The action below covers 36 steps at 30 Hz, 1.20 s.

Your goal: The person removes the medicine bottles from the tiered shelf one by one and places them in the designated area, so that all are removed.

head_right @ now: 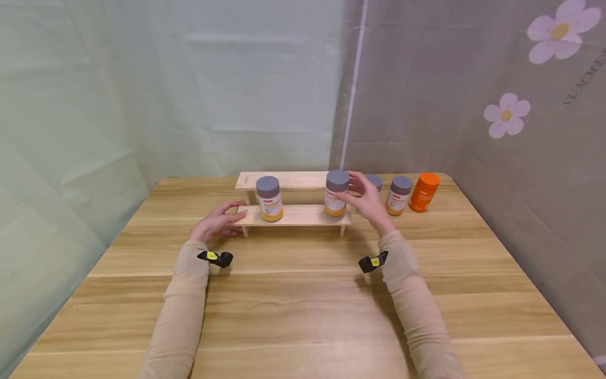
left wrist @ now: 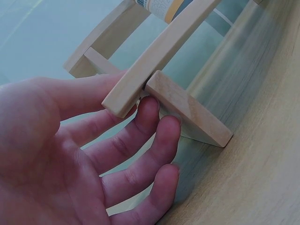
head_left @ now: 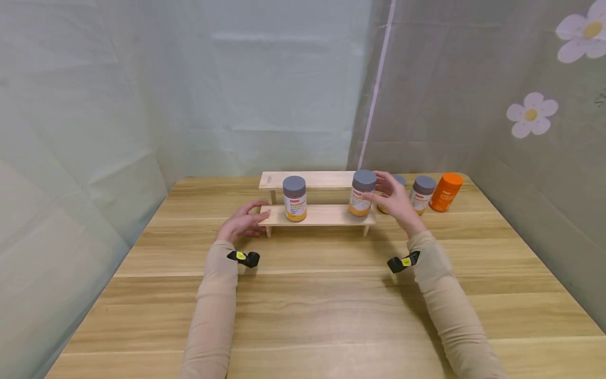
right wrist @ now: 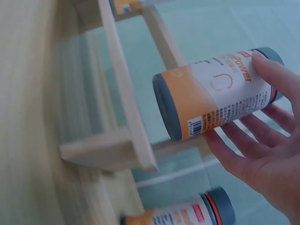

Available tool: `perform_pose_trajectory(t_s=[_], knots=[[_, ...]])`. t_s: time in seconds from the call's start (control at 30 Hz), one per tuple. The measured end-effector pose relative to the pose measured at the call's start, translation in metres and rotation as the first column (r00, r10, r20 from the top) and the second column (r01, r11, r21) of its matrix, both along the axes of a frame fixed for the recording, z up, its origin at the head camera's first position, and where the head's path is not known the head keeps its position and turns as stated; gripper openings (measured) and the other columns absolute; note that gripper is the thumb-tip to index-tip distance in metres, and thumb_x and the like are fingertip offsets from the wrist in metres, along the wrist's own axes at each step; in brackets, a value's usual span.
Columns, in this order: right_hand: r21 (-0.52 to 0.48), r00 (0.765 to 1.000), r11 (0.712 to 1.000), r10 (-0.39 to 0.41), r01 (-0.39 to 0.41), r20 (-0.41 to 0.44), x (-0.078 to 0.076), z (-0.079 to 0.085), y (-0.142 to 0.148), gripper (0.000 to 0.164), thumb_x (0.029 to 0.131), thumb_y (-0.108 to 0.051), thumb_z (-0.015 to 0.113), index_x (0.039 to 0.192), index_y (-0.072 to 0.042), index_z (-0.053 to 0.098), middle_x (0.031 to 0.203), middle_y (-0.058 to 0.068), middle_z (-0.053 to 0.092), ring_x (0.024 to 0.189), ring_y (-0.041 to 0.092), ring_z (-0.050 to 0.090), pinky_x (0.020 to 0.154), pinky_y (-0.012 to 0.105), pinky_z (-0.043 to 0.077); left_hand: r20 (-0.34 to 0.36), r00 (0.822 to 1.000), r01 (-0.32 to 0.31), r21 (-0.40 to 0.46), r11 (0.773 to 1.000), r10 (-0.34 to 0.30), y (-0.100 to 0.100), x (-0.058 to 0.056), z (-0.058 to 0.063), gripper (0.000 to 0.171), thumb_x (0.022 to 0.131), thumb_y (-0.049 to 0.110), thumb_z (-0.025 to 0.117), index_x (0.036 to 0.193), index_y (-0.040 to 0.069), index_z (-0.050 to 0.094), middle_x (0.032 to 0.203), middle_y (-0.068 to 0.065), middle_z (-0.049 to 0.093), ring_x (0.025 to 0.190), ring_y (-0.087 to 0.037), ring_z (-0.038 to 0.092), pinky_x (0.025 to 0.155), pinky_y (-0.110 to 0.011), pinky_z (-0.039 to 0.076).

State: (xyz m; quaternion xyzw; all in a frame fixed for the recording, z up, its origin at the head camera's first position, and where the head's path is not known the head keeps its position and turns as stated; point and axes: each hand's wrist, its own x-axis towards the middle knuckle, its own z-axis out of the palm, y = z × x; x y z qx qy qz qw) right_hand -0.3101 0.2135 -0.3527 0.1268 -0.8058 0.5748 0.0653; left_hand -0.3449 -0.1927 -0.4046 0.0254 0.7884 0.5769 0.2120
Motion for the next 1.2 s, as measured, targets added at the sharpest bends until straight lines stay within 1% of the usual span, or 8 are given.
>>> perform_pose_trajectory(t_s=[0.2, 0.3, 0.43, 0.53, 0.63, 0.87, 1.03, 1.2], knots=[[0.009, 0.999, 0.999, -0.034, 0.034, 0.015, 0.003, 0.007, 0.022, 0.062, 0.087, -0.023, 0.073, 0.142, -0.017, 0.044, 0.138, 0.012, 0.053, 0.113, 0.008, 0.056, 0.103, 0.043, 0.041, 0.006, 1.0, -0.008, 0.011, 1.0, 0.008, -0.001, 0.0, 0.0, 0.063, 0.097, 0.035, 0.058, 0.151, 0.019, 0.028, 0.122, -0.014, 0.057, 0.083, -0.011, 0.066, 0.078, -0.029, 0.05], [0.022, 0.999, 0.999, -0.038, 0.038, 0.016, 0.006, 0.01, 0.033, 0.062, 0.087, -0.026, 0.073, 0.142, -0.021, 0.045, 0.137, 0.007, 0.055, 0.11, 0.003, 0.055, 0.103, 0.043, 0.041, 0.018, 1.0, -0.026, 0.022, 0.999, 0.025, 0.001, -0.001, 0.0, 0.063, 0.097, 0.034, 0.058, 0.15, 0.019, 0.028, 0.114, -0.01, 0.057, 0.078, -0.01, 0.066, 0.076, -0.029, 0.051], [0.028, 0.999, 0.999, -0.04, 0.04, 0.004, 0.01, 0.011, 0.046, 0.06, 0.088, -0.025, 0.072, 0.142, -0.022, 0.045, 0.13, -0.002, 0.057, 0.11, 0.002, 0.055, 0.097, 0.033, 0.043, 0.022, 0.999, -0.025, 0.029, 0.999, 0.024, 0.001, -0.001, 0.0, 0.065, 0.096, 0.033, 0.059, 0.151, 0.018, 0.028, 0.111, -0.008, 0.057, 0.077, -0.009, 0.066, 0.075, -0.028, 0.051], [0.008, 0.999, 0.999, -0.041, 0.041, -0.007, 0.012, 0.009, 0.055, 0.057, 0.088, -0.021, 0.072, 0.139, -0.022, 0.048, 0.124, -0.01, 0.058, 0.109, 0.002, 0.055, 0.091, 0.023, 0.044, 0.019, 1.0, -0.017, 0.024, 1.0, 0.016, 0.001, -0.001, 0.0, 0.065, 0.096, 0.034, 0.059, 0.151, 0.018, 0.027, 0.115, -0.01, 0.058, 0.079, -0.01, 0.066, 0.076, -0.028, 0.051], [-0.007, 0.999, 0.999, -0.04, 0.04, -0.025, 0.014, 0.008, 0.063, 0.055, 0.088, -0.017, 0.072, 0.138, -0.021, 0.05, 0.12, -0.014, 0.059, 0.108, 0.002, 0.056, 0.089, 0.018, 0.044, 0.012, 1.0, -0.005, 0.016, 1.0, 0.005, 0.001, 0.0, 0.0, 0.065, 0.097, 0.034, 0.058, 0.151, 0.018, 0.026, 0.118, -0.011, 0.058, 0.081, -0.01, 0.066, 0.078, -0.029, 0.051], [-0.048, 0.999, 0.999, -0.021, 0.019, -0.029, 0.014, 0.003, 0.077, 0.052, 0.088, -0.012, 0.071, 0.135, -0.021, 0.051, 0.116, -0.019, 0.059, 0.107, -0.001, 0.057, 0.087, 0.012, 0.045, 0.009, 1.0, 0.003, 0.014, 1.0, -0.004, 0.0, 0.001, 0.002, 0.066, 0.097, 0.035, 0.057, 0.152, 0.019, 0.025, 0.117, -0.009, 0.057, 0.083, -0.011, 0.067, 0.08, -0.03, 0.051], [-0.045, 1.0, 0.999, -0.005, 0.004, -0.024, 0.012, -0.003, 0.086, 0.05, 0.089, -0.012, 0.069, 0.135, -0.021, 0.05, 0.115, -0.021, 0.059, 0.106, -0.002, 0.057, 0.086, 0.01, 0.045, 0.023, 1.0, -0.005, 0.024, 1.0, 0.005, 0.0, 0.001, 0.003, 0.065, 0.097, 0.033, 0.057, 0.152, 0.019, 0.025, 0.114, -0.008, 0.057, 0.08, -0.01, 0.066, 0.078, -0.029, 0.051], [-0.034, 1.0, 0.999, -0.01, 0.01, -0.018, 0.009, -0.009, 0.093, 0.051, 0.089, -0.012, 0.07, 0.136, -0.017, 0.049, 0.114, -0.02, 0.058, 0.105, -0.002, 0.057, 0.085, 0.01, 0.046, 0.054, 0.998, -0.016, 0.04, 0.999, 0.014, 0.003, 0.008, 0.015, 0.062, 0.098, 0.028, 0.056, 0.151, 0.015, 0.026, 0.105, -0.005, 0.059, 0.076, -0.011, 0.066, 0.075, -0.031, 0.052]])
